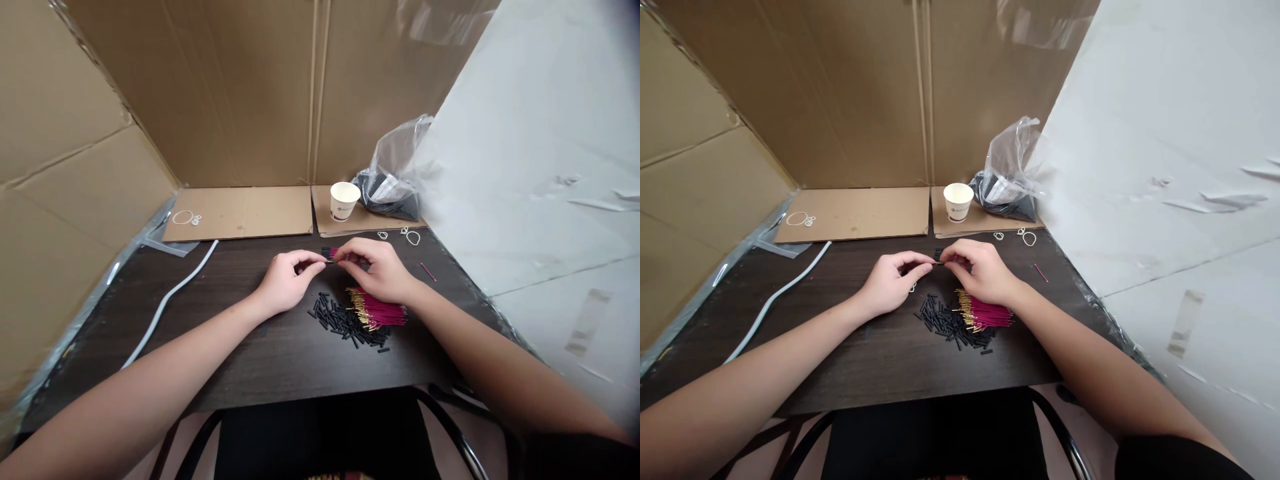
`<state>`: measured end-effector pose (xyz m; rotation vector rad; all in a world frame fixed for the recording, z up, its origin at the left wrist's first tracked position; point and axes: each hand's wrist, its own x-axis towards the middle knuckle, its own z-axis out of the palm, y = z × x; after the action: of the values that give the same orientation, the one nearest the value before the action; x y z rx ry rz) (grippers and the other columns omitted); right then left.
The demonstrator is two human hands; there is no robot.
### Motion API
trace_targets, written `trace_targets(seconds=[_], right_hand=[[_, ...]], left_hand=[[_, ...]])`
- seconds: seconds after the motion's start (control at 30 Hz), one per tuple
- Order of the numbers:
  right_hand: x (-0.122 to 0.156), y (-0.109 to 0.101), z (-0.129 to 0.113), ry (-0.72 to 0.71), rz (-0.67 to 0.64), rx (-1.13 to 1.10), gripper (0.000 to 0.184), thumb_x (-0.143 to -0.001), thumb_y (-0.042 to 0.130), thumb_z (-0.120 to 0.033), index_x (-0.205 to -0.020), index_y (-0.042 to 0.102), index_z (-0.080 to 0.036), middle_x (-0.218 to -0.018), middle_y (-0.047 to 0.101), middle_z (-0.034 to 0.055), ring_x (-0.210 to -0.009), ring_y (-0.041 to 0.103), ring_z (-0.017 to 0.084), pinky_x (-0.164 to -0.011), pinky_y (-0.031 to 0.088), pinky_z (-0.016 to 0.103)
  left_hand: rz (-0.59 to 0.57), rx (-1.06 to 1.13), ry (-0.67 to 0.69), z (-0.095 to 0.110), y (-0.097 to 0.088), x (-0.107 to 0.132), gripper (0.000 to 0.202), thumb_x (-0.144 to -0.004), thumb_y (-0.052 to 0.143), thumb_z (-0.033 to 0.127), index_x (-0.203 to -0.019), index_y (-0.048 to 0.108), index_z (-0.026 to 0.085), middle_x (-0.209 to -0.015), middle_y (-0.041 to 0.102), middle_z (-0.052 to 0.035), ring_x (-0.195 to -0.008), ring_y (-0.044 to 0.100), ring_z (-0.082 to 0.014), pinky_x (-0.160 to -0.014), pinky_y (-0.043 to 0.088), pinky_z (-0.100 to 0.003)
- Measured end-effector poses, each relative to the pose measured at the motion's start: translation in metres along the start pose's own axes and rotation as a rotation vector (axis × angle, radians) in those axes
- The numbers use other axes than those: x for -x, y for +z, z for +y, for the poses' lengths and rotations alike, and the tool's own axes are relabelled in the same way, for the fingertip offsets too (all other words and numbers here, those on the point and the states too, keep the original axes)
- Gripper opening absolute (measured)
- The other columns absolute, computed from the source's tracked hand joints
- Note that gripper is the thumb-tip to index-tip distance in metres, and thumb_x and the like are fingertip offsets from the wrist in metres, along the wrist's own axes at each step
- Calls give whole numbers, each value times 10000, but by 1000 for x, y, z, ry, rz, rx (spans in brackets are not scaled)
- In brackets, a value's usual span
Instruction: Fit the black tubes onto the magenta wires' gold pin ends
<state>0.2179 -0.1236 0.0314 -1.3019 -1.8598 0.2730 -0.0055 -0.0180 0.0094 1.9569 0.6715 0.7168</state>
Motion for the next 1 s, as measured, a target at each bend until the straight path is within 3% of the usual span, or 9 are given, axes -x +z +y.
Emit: trace_targets(seconds=[0.23, 0.43, 0.83, 1.0], right_hand=[[1, 1, -1, -10, -18, -4, 116, -1027, 656, -121, -1035, 741, -199, -966, 780, 45, -795, 669, 162, -708, 520, 310], [1, 3, -3, 8, -35, -17, 82, -1029, 659, -154, -1008, 716, -210, -923, 753, 38, -779, 645, 167, -703, 519, 315], [3, 11, 0, -4, -32, -26, 72, -1035, 664, -165, -1001, 699, -218, -924, 738, 40, -800, 649, 179, -727, 529, 331], [2, 8, 0, 2, -60, -36, 35, -1033, 696, -183, -1057, 707, -207, -962, 745, 44, -799, 652, 173, -732, 546, 328]], left_hand=[[-7, -38, 25, -2, 1, 1, 186, -1020, 749, 329, -1067, 881, 205, -1064, 877, -70, -895, 769, -235, -811, 587, -376], [-33, -86, 95, 0, 2, 3, 159, -1029, 746, 297, -1035, 882, 213, -1055, 871, -71, -928, 784, -237, -858, 603, -384], [-26, -73, 86, 0, 3, 4, 172, -1022, 742, 302, -1016, 888, 213, -1065, 877, -78, -954, 799, -253, -904, 626, -411], [-23, -81, 82, 1, 2, 4, 169, -1015, 744, 301, -999, 887, 212, -1044, 875, -72, -921, 785, -243, -853, 605, -390]])
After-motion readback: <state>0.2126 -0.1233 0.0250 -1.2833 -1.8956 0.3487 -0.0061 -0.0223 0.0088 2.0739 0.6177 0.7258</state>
